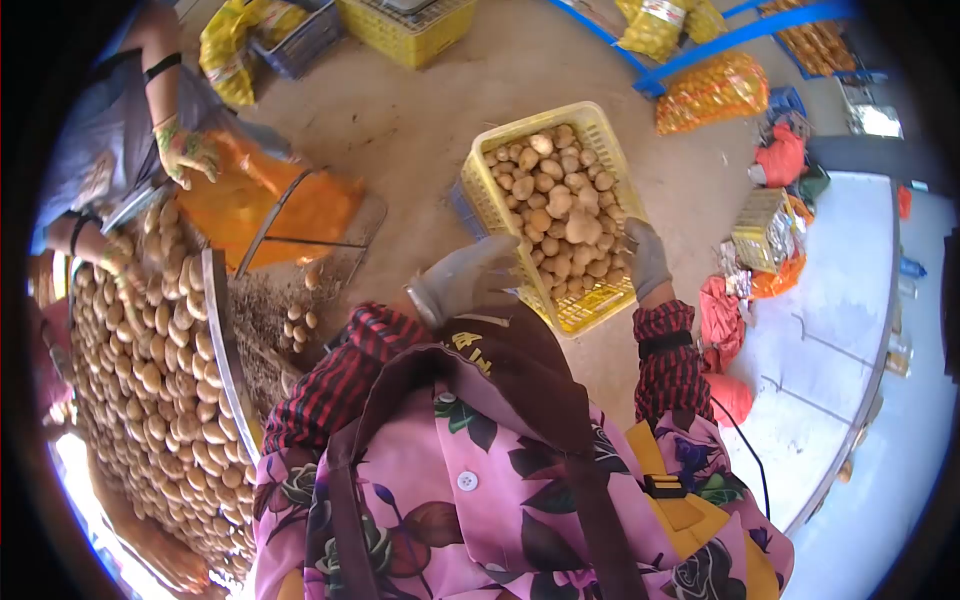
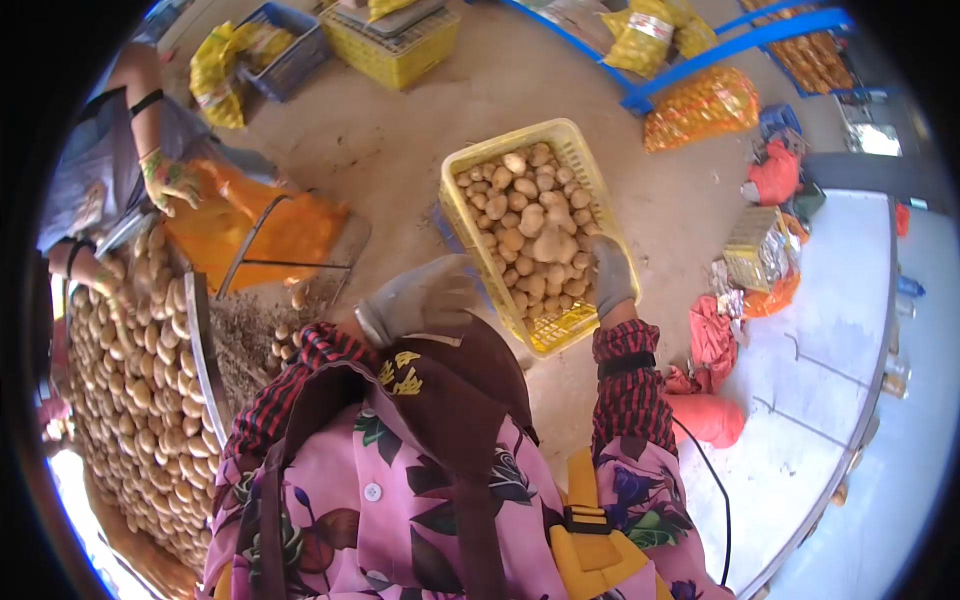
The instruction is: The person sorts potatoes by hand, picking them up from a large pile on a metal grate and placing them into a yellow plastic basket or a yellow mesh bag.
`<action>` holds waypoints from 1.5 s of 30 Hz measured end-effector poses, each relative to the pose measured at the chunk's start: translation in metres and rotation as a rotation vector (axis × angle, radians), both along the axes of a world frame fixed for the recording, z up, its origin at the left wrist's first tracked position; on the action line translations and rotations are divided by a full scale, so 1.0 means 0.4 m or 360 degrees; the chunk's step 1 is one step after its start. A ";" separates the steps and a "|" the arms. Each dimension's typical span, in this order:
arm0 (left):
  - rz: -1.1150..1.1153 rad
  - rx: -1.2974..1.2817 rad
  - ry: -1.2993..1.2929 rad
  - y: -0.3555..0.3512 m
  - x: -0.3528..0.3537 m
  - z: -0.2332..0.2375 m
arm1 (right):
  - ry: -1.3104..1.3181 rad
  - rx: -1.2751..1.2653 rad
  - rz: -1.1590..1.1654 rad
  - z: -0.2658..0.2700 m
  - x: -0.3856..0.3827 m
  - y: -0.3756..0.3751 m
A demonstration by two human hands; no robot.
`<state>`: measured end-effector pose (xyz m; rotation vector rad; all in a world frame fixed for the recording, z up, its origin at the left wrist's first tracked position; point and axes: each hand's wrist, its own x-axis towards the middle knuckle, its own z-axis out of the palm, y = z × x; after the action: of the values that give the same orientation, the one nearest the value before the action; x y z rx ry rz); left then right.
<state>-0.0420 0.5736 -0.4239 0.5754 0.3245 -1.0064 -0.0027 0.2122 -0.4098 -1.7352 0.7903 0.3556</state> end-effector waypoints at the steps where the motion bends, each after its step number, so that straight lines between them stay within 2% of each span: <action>1: 0.0047 0.0004 0.0055 0.025 -0.021 -0.016 | 0.0019 0.0034 0.0050 -0.013 0.008 0.004; 3: 0.0352 0.0003 0.0093 0.073 -0.062 -0.018 | -0.0148 0.0384 0.0057 -0.039 0.042 0.061; 6: 0.1092 0.0009 0.0196 0.203 -0.174 -0.040 | -0.0013 0.0637 0.0409 -0.104 0.098 0.244; 7: 0.1305 -0.0116 0.0141 0.240 -0.218 -0.050 | 0.0003 0.0607 0.0600 -0.157 0.122 0.305; 8: 0.1563 -0.0001 0.0156 0.267 -0.259 -0.019 | 0.0115 0.0620 0.0814 -0.174 0.137 0.394; 9: 0.1772 -0.0162 0.0175 0.299 -0.300 -0.029 | 0.0202 0.0600 0.1012 -0.168 0.161 0.513; 10: 0.1952 -0.0046 0.0248 0.334 -0.348 0.004 | 0.0253 0.0675 0.1221 -0.144 0.153 0.678; 11: 0.2071 -0.0017 0.0291 0.326 -0.410 0.064 | 0.0251 0.0656 0.1500 -0.057 0.100 0.756; 13: 0.2494 0.0044 0.0080 0.354 -0.555 0.079 | 0.0208 0.0705 0.2108 -0.004 0.010 0.966; 14: 0.2623 -0.0004 0.0113 0.359 -0.626 0.091 | 0.0238 0.0738 0.2346 0.024 -0.034 1.068; 15: 0.2808 0.0137 0.0236 0.355 -0.687 0.140 | 0.0195 0.0747 0.2642 0.041 -0.081 1.165; 16: 0.3003 0.0111 0.0249 0.346 -0.750 0.138 | -0.0105 0.0738 0.2947 0.048 -0.139 1.255; 18: 0.3302 0.0220 0.0549 0.306 -0.838 0.233 | -0.0419 0.0651 0.3353 0.198 -0.288 1.404; 19: 0.3438 0.0140 0.0471 0.301 -0.905 0.185 | -0.0727 0.0724 0.3491 0.167 -0.365 1.490; 20: 0.3531 0.0196 0.0649 0.303 -0.948 0.189 | -0.1136 0.0764 0.3640 0.203 -0.449 1.559; 21: 0.3607 0.0407 0.0601 0.307 -0.986 0.188 | -0.1316 0.0831 0.3707 0.199 -0.526 1.622; 22: 0.3667 0.0584 0.0594 0.322 -1.021 0.185 | -0.1670 0.0882 0.3813 0.193 -0.597 1.684; 23: 0.3719 0.0770 0.0590 0.347 -1.051 0.180 | -0.1957 0.0891 0.3770 0.159 -0.656 1.729; 24: 0.3744 0.0741 0.0607 0.385 -1.075 0.180 | -0.2096 0.0721 0.3830 0.139 -0.690 1.769; 25: 0.3519 0.1421 0.0758 0.413 -1.106 0.211 | -0.2217 0.0525 0.3881 0.144 -0.716 1.774; 27: 0.2886 0.2650 0.0977 0.515 -1.164 0.201 | -0.2595 0.0279 0.3933 0.092 -0.695 1.831; 28: 0.2477 0.3171 0.1045 0.562 -1.190 0.197 | -0.2839 0.0346 0.3841 0.071 -0.669 1.852; 29: 0.1990 0.3357 0.1185 0.606 -1.213 0.214 | -0.2719 0.0355 0.3891 0.099 -0.649 1.859; 30: 0.1488 0.3500 0.1298 0.642 -1.235 0.223 | -0.2699 0.0164 0.3823 0.121 -0.633 1.870; 31: 0.1514 0.3477 0.1309 0.668 -1.242 0.209 | -0.2921 -0.0018 0.3545 0.086 -0.575 1.889; 32: 0.1106 0.3624 0.1415 0.686 -1.244 0.224 | -0.2596 -0.0364 0.3545 0.108 -0.512 1.892; 33: 0.0686 0.3746 0.1532 0.714 -1.251 0.209 | -0.2446 -0.0402 0.3404 0.060 -0.421 1.912; 34: 0.0573 0.3645 0.1551 0.730 -1.263 0.162 | -0.2272 -0.0305 0.3248 0.031 -0.343 1.926; 35: 0.0590 0.3634 0.1556 0.740 -1.262 0.152 | -0.2172 -0.0319 0.3331 0.038 -0.278 1.935; 37: 0.0848 0.3425 0.1647 0.762 -1.259 0.137 | -0.1913 -0.0602 0.3366 0.092 -0.250 1.912; 38: 0.0996 0.3463 0.1641 0.767 -1.260 0.125 | -0.2023 -0.0590 0.3375 0.109 -0.253 1.898; 39: 0.1000 0.3454 0.1641 0.757 -1.251 0.148 | -0.2118 -0.0586 0.3379 0.145 -0.258 1.860; 41: 0.1661 0.3528 0.1579 0.760 -1.231 0.180 | -0.2152 -0.0322 0.3355 0.140 -0.287 1.834; 43: 0.2659 0.3133 0.1063 0.732 -1.198 0.236 | -0.1779 0.0030 0.3530 0.169 -0.352 1.798; 44: 0.2753 0.3162 0.1059 0.706 -1.180 0.231 | -0.1764 0.0211 0.3674 0.125 -0.339 1.797; 45: 0.2975 0.2852 0.0971 0.675 -1.162 0.228 | -0.1656 0.0277 0.3703 0.127 -0.363 1.784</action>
<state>-0.5067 0.8436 -0.3327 1.0419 1.8879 1.2932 -0.1479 0.9259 -0.3590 -1.4687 -2.1575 0.7531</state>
